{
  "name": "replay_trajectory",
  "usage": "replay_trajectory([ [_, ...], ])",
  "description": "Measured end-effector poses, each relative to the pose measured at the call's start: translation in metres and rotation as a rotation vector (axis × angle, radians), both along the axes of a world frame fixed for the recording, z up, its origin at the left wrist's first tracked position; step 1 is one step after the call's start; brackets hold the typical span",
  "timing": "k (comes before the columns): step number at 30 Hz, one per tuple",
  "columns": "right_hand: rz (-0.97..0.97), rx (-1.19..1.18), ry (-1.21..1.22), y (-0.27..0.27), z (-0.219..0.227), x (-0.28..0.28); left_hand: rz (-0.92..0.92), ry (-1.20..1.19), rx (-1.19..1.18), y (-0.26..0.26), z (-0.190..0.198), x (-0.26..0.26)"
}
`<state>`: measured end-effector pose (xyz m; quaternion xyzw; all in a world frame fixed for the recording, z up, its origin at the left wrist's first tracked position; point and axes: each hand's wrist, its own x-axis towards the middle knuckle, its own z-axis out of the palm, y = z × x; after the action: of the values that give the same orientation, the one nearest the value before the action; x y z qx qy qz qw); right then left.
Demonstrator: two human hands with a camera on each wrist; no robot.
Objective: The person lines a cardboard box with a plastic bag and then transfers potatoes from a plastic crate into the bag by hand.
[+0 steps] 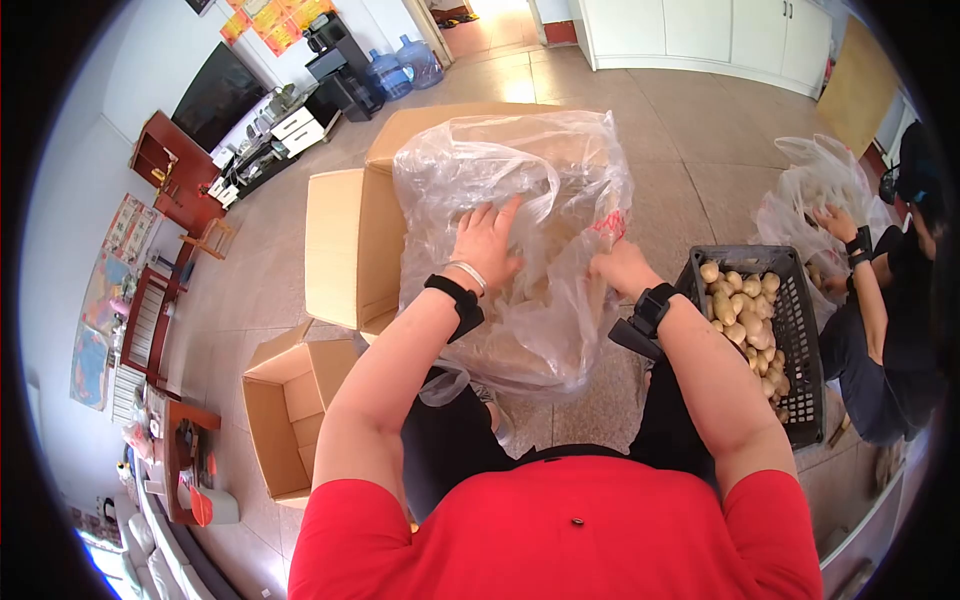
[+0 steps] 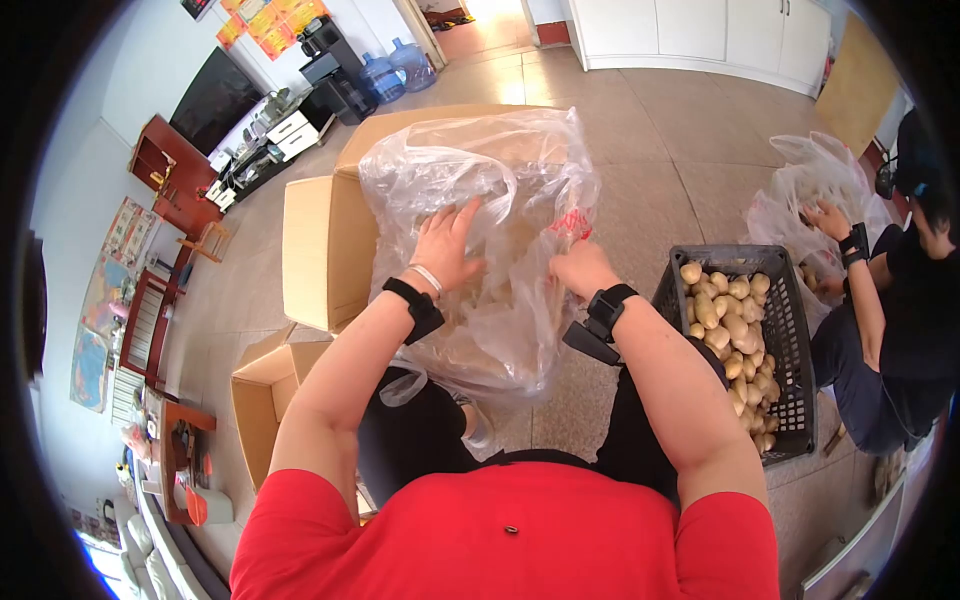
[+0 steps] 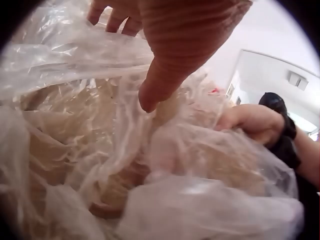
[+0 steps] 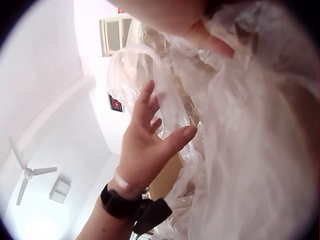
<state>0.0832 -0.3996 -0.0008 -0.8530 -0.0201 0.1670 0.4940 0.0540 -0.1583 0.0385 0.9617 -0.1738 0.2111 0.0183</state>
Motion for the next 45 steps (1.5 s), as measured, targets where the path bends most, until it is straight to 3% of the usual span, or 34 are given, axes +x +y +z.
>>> replay_trajectory([
  [5,-0.004,0.020,-0.048,-0.004,-0.001,0.003,0.092,0.240,0.011,0.033,-0.017,0.017],
  [7,-0.004,0.046,-0.040,-0.005,-0.010,0.012,0.102,0.300,-0.724,0.050,0.008,-0.005],
  [9,0.021,0.076,-0.126,-0.015,-0.036,0.034,0.040,0.168,-1.125,0.079,0.044,-0.024],
  [11,0.036,0.020,-0.055,-0.026,0.001,0.022,0.105,0.056,-1.369,0.123,0.075,-0.037],
  [13,0.030,0.026,-0.040,-0.037,0.013,0.019,0.052,0.074,-1.761,0.187,0.080,-0.044],
  [15,0.047,-0.006,0.009,-0.043,0.022,0.021,0.203,0.046,-2.003,0.226,0.081,-0.057],
  [17,0.058,-0.043,0.061,-0.047,0.016,0.026,0.265,0.038,-2.057,0.266,0.066,-0.063],
  [19,0.071,0.062,0.051,-0.049,-0.003,0.036,0.431,0.252,-2.193,0.315,0.035,-0.060],
  [20,0.076,0.057,0.053,-0.048,-0.008,0.039,0.550,0.266,-2.161,0.316,0.024,-0.061],
  [21,0.082,0.044,0.043,-0.048,-0.012,0.041,0.555,0.265,-2.167,0.325,0.009,-0.060],
  [23,0.087,0.026,0.034,-0.046,-0.016,0.043,0.864,0.412,-1.399,0.345,-0.028,-0.050],
  [25,0.040,0.033,0.014,-0.043,-0.013,0.038,0.917,0.333,-1.303,0.355,-0.045,-0.044],
  [27,0.050,-0.008,0.022,-0.044,-0.015,0.039,0.917,0.134,-1.071,0.310,-0.022,-0.049],
  [28,0.063,-0.041,0.026,-0.043,-0.016,0.039,1.038,-0.205,-1.075,0.309,-0.035,-0.040],
  [30,0.037,-0.128,0.067,-0.035,0.004,0.028,0.912,-0.675,-0.540,0.236,-0.003,-0.059],
  [32,0.012,-0.212,0.103,-0.032,0.011,0.025,0.511,-0.655,-0.436,0.174,0.034,-0.086],
  [33,0.012,-0.221,0.097,-0.031,0.010,0.025,0.326,-0.498,-0.552,0.147,0.040,-0.093],
  [35,0.024,-0.232,0.092,-0.030,0.007,0.026,0.120,0.046,-0.628,0.115,0.038,-0.097],
  [36,0.026,-0.226,0.082,-0.030,0.004,0.027,-0.015,0.131,-0.299,0.115,0.029,-0.092],
  [37,0.025,-0.220,0.072,-0.030,0.002,0.028,-0.012,0.130,-0.300,0.111,0.020,-0.087],
  [39,0.052,-0.229,0.021,-0.033,-0.009,0.032,0.259,0.083,-0.017,0.104,-0.002,-0.073],
  [40,0.076,-0.239,-0.030,-0.036,-0.013,0.035,0.354,0.147,-0.013,0.113,-0.010,-0.059],
  [45,0.074,-0.270,-0.016,-0.031,0.006,0.024,0.482,-0.145,0.078,0.155,-0.018,-0.009],
])
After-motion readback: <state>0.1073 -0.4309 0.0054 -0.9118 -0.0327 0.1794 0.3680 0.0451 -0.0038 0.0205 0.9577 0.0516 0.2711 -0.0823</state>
